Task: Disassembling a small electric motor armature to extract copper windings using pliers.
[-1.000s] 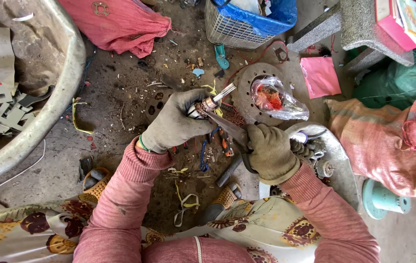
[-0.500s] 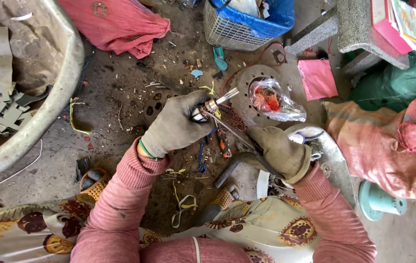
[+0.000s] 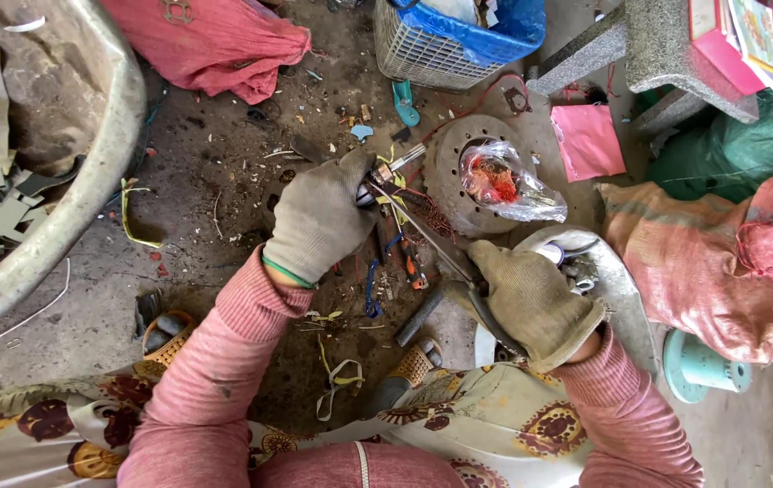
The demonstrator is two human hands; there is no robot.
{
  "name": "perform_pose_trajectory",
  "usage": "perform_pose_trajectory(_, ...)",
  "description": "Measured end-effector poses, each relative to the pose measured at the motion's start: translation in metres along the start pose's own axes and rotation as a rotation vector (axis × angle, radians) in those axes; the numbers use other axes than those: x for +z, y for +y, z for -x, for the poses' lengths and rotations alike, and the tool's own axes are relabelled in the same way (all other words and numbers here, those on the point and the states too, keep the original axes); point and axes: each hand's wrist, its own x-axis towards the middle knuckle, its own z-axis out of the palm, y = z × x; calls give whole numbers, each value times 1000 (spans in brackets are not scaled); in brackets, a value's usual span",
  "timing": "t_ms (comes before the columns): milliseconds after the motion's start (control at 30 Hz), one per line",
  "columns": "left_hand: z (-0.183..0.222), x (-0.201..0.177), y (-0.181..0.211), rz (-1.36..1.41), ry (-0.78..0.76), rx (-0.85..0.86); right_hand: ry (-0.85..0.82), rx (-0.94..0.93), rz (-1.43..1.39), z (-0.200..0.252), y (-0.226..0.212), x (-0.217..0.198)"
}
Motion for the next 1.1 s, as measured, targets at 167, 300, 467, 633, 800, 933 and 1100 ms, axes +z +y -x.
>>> perform_pose_trajectory(167, -6, 7, -5, -111, -31, -10, 70, -59, 92, 0, 0, -3)
perform_pose_trajectory(300, -14, 18, -10, -245, -144, -71, 29, 15, 166, -2, -6, -10)
perform_pose_trajectory(467, -21, 27, -23, -428, -36, 203, 3, 23, 111, -4, 0, -13)
perform_pose_trajectory(633, -32, 24, -33, -463, 177, 332, 63, -143, 103, -7, 10, -26)
perform_pose_trajectory(800, -24, 34, -43, -653, -83, 438, -115, 54, -273, 2, 9, -29)
perform_pose_trajectory(933, -11, 41, -23, 137, 278, 297, 100, -199, -632, 5, 35, 3)
perform_pose_trajectory(1100, -10, 17, -3, 649, 149, 65, -233, -289, -748, -1, 21, 0)
